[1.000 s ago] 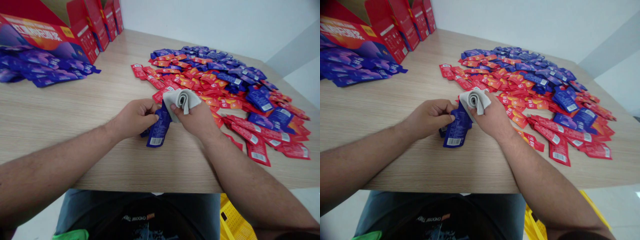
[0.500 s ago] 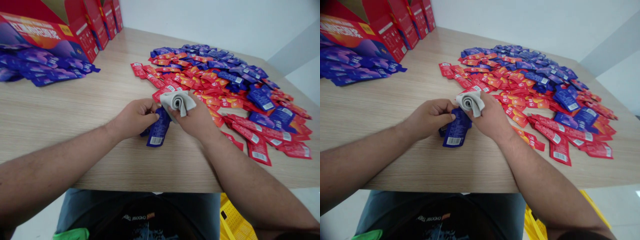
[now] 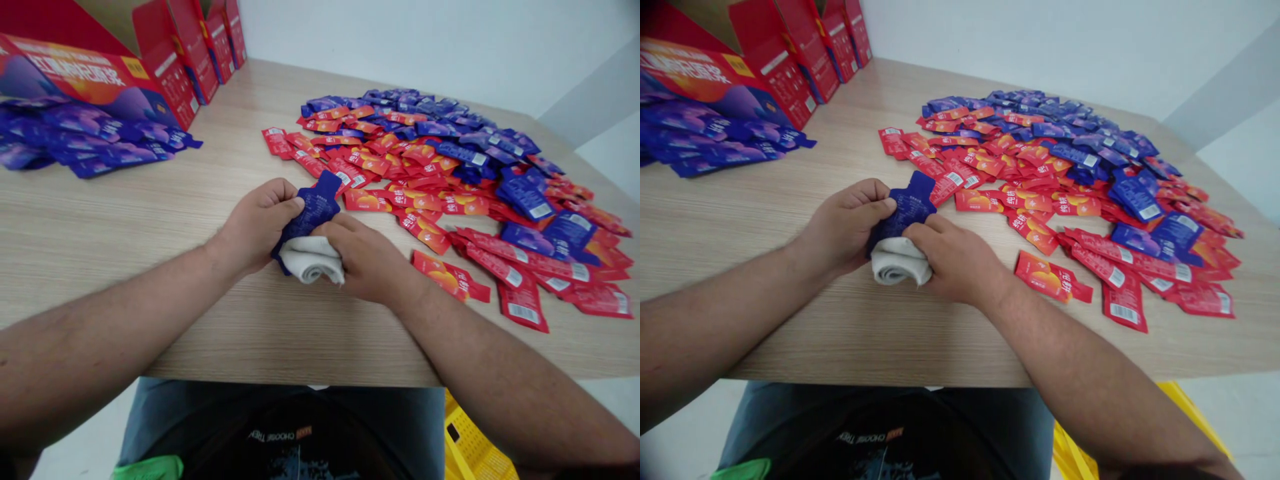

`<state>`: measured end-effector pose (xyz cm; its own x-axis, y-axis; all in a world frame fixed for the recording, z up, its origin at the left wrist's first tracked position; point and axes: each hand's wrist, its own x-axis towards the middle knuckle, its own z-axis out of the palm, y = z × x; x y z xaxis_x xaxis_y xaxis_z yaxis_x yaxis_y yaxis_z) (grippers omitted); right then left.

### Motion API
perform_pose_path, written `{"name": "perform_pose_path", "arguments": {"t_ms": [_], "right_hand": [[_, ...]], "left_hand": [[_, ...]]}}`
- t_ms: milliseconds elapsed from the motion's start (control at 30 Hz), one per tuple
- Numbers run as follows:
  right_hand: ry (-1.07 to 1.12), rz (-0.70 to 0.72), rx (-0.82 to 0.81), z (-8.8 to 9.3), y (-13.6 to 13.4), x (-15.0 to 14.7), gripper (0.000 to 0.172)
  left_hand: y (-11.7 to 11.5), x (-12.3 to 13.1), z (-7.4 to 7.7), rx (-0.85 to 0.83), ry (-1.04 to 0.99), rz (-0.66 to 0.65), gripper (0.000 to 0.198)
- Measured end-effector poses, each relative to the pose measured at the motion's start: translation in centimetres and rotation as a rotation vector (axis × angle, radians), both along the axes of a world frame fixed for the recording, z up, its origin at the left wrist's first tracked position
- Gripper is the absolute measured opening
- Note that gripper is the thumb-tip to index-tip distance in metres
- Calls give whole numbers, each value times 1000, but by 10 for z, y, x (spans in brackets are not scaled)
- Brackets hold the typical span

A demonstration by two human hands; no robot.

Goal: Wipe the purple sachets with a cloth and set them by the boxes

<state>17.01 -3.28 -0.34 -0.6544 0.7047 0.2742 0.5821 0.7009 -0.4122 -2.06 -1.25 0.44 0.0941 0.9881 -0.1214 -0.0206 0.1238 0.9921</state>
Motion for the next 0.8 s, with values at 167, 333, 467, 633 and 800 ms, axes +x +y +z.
{"name": "perform_pose_path", "arguments": {"t_ms": [167, 333, 467, 633, 800], "right_hand": [[99, -211, 114, -3, -2, -3, 28], [7, -110, 52, -4, -7, -9, 28], [27, -180, 81, -3, -9, -12, 27], [14, -194, 90, 0, -8, -9, 29], [-31, -93, 21, -1, -5, -6, 30]], "left_hand": [[-1, 5, 2, -8, 5, 67, 16], [-8, 9, 8, -136, -197, 55, 18], [-10, 9, 10, -164, -335, 55, 20], [-9, 10, 9, -150, -429, 103, 20], [-4, 10, 7, -173, -493, 149, 20]]}}
